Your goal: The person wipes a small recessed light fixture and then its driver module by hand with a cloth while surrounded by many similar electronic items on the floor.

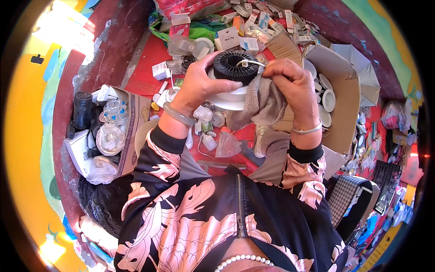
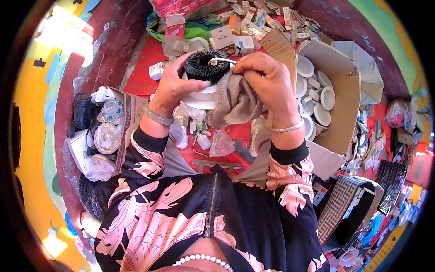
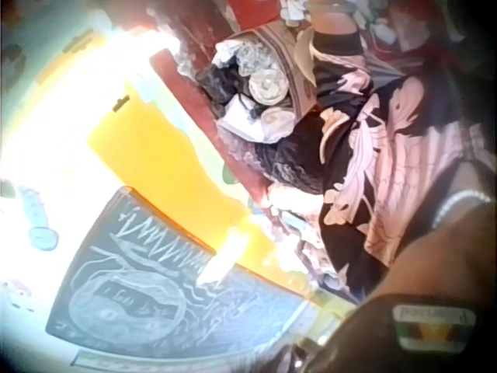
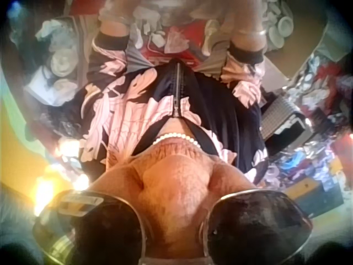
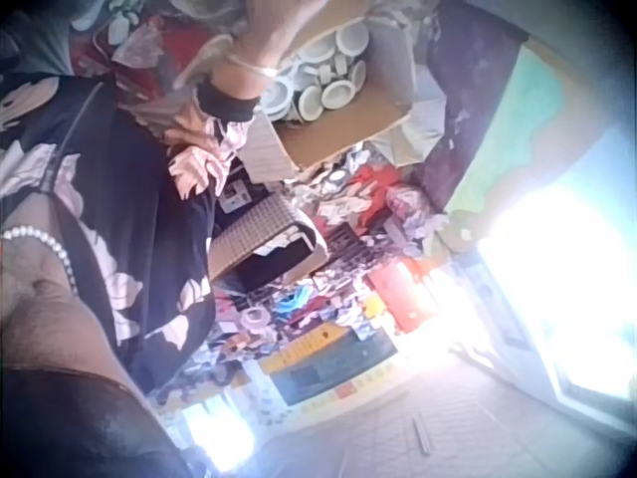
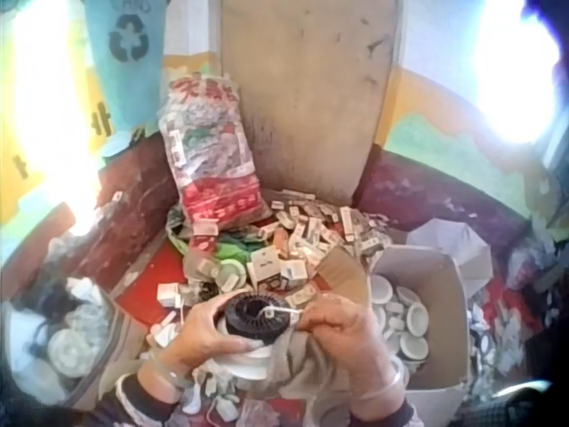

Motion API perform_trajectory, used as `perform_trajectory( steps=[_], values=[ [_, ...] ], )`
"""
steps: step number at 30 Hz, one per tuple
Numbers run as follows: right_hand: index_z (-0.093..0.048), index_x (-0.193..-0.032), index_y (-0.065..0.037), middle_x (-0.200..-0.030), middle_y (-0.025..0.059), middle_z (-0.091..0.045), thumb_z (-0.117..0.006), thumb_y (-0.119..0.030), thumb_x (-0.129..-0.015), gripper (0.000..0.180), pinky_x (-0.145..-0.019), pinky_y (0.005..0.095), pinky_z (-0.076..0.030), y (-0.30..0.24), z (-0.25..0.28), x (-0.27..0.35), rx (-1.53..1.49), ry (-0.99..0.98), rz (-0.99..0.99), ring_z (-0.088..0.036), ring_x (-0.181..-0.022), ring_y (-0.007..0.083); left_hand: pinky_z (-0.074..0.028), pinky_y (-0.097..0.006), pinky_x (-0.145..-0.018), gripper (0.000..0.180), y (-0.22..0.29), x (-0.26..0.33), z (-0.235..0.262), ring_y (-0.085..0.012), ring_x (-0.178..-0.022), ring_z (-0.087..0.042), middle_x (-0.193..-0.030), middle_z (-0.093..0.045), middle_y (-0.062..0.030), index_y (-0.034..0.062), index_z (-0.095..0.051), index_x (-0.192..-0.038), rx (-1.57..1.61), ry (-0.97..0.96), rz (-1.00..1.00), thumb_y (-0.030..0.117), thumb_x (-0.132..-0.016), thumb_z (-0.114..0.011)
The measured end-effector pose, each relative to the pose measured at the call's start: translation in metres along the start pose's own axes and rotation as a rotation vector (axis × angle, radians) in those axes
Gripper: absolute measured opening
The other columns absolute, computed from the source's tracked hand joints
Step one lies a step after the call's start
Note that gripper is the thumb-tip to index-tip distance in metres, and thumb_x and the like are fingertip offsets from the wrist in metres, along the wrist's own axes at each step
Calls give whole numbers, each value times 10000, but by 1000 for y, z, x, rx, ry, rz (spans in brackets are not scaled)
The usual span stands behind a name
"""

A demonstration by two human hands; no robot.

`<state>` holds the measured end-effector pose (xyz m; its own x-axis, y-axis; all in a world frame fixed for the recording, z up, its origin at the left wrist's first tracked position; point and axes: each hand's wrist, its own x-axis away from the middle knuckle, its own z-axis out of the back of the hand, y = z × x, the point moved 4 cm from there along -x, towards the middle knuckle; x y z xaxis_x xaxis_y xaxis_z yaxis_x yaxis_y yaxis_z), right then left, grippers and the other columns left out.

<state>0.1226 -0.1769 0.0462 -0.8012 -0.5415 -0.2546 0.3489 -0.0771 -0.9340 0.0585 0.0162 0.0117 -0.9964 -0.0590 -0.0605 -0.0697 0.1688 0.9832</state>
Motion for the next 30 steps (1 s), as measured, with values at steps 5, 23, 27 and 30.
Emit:
perform_trajectory(
  steps=[5, 23, 27, 30],
  values=[
    [-673, -845, 11, -930, 70, -572, -511, 109, -723, 226, -721, 238, -440, -18, -5, 1, 251, -60, 208, -568, -827, 166, -444, -274, -881, 661, 4, 2, 0, -143, -944, -582, -1059, -615, -67, -45, -518, -1195, 102, 1, 50, 76, -589, -753],
    [-566, -897, -30, -897, 113, -539, -615, -110, -674, 241, -730, 326, -450, -4, -35, 1, 292, 246, -22, -550, -809, 264, -467, -284, -868, 708, -7, 3, -3, -132, -934, -591, -1043, -629, -86, -41, -528, -1159, -138, 312, -268, 168, -563, -846],
    [-565, -863, -37, -864, 115, -537, -603, -84, -665, 207, -722, 329, -450, 0, -39, 2, 290, 330, -4, -548, -789, 267, -470, -287, -861, 715, -5, 5, -6, -143, -937, -595, -1042, -628, -98, -40, -523, -1155, -178, 335, -299, 171, -555, -851],
    [-568, -852, -41, -852, 116, -539, -604, -68, -675, 182, -718, 334, -449, 5, -40, 3, 299, 363, 59, -548, -791, 270, -472, -288, -853, 709, -6, 6, -6, -149, -933, -597, -1038, -627, -102, -36, -527, -1144, -187, 348, -305, 175, -550, -851]
  ],
)
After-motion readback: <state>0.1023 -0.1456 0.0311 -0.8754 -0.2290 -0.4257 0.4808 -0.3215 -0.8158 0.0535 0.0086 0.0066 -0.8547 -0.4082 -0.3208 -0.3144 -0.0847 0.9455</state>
